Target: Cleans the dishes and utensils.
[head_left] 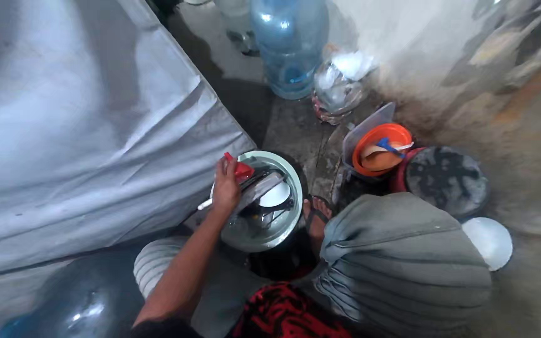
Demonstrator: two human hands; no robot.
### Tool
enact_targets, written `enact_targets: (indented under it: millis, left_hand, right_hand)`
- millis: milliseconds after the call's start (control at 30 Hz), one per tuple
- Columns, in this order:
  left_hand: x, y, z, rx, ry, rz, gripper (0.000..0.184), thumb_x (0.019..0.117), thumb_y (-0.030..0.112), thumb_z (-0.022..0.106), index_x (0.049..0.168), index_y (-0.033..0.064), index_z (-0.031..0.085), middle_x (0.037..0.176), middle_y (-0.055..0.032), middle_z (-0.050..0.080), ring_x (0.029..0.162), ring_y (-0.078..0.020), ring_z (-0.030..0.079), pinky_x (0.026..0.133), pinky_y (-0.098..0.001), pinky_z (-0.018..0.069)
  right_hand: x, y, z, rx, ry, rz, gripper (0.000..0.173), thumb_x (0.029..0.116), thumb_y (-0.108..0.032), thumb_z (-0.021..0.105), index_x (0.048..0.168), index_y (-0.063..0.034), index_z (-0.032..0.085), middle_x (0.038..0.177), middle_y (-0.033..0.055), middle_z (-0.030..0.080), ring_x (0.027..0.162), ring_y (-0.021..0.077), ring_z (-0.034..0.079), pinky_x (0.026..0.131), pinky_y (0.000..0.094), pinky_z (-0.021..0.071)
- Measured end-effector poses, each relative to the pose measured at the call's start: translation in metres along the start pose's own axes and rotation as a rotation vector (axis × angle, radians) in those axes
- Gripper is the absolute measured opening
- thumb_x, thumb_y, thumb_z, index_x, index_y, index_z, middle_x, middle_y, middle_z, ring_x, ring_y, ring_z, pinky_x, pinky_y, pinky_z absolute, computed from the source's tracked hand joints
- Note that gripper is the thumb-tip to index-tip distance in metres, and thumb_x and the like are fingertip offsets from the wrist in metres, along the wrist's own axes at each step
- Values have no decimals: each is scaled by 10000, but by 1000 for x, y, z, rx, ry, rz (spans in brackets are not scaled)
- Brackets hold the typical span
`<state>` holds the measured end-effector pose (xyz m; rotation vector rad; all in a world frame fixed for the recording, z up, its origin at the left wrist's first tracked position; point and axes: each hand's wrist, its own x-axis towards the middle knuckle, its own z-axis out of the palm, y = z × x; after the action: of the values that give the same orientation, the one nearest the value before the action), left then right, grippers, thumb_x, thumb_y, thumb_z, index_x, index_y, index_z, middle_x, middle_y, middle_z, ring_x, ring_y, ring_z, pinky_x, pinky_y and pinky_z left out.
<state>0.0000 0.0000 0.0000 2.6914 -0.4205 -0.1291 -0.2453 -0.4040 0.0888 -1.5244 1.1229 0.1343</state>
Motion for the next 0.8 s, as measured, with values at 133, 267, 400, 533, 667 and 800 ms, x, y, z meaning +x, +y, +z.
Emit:
enact_targets:
  millis: [133, 267, 400, 533, 667, 800]
  left_hand:
    - [-8, -11, 32, 94, -131, 70, 621, 981, 96, 631, 1560, 84, 404, 1629, -294, 258, 1376, -524, 453, 1033, -656, 480]
    - [-18, -18, 46, 83, -189, 123, 630, 987, 224, 649, 1559, 89, 422, 1647, -263, 254, 1418, -507, 413, 1069, -678, 439]
    - [-26, -19, 42, 37, -137, 143, 529, 998, 250, 641, 1481, 68, 527, 1582, -283, 363, 1416, -488, 422, 1116, -641, 410]
    - [-34, -14, 45, 53, -111, 186, 430, 991, 261, 640, 1364, 47, 636, 1475, -317, 466, 1357, -513, 463, 1083, -655, 426]
    - [-34, -13, 53, 69, -141, 222, 497, 969, 287, 670, 1411, 67, 608, 1504, -312, 440, 1361, -529, 446, 1092, -671, 399]
    - [-34, -14, 67, 44, -195, 226, 620, 953, 294, 698, 1513, 106, 510, 1639, -243, 296, 1501, -479, 286, 1171, -677, 305]
  right_hand:
    - [4, 52, 9, 32, 166, -412, 160, 946, 62, 637, 1044, 183, 674, 957, 186, 728, 861, 71, 658, 836, 156, 519]
    - [3, 70, 6, -162, 216, -251, 323, 1003, -107, 632, 1242, 111, 638, 1199, 255, 682, 1109, 261, 661, 1019, 370, 511]
    - [71, 155, 13, -21, 233, -140, 429, 980, -236, 707, 1334, -9, 623, 1226, 156, 703, 1114, 204, 687, 999, 398, 559]
    - [62, 124, 15, 51, 122, 13, 599, 936, -317, 766, 1399, 1, 558, 1326, 184, 647, 1234, 244, 619, 1067, 435, 501]
    - [88, 77, 13, 121, 222, -312, 419, 984, -331, 700, 1289, -48, 649, 1072, 110, 733, 951, 187, 716, 874, 407, 606]
    - [125, 17, 5, 69, 394, -291, 467, 1007, -458, 634, 1313, -105, 646, 1150, 136, 719, 1041, 274, 694, 938, 537, 553]
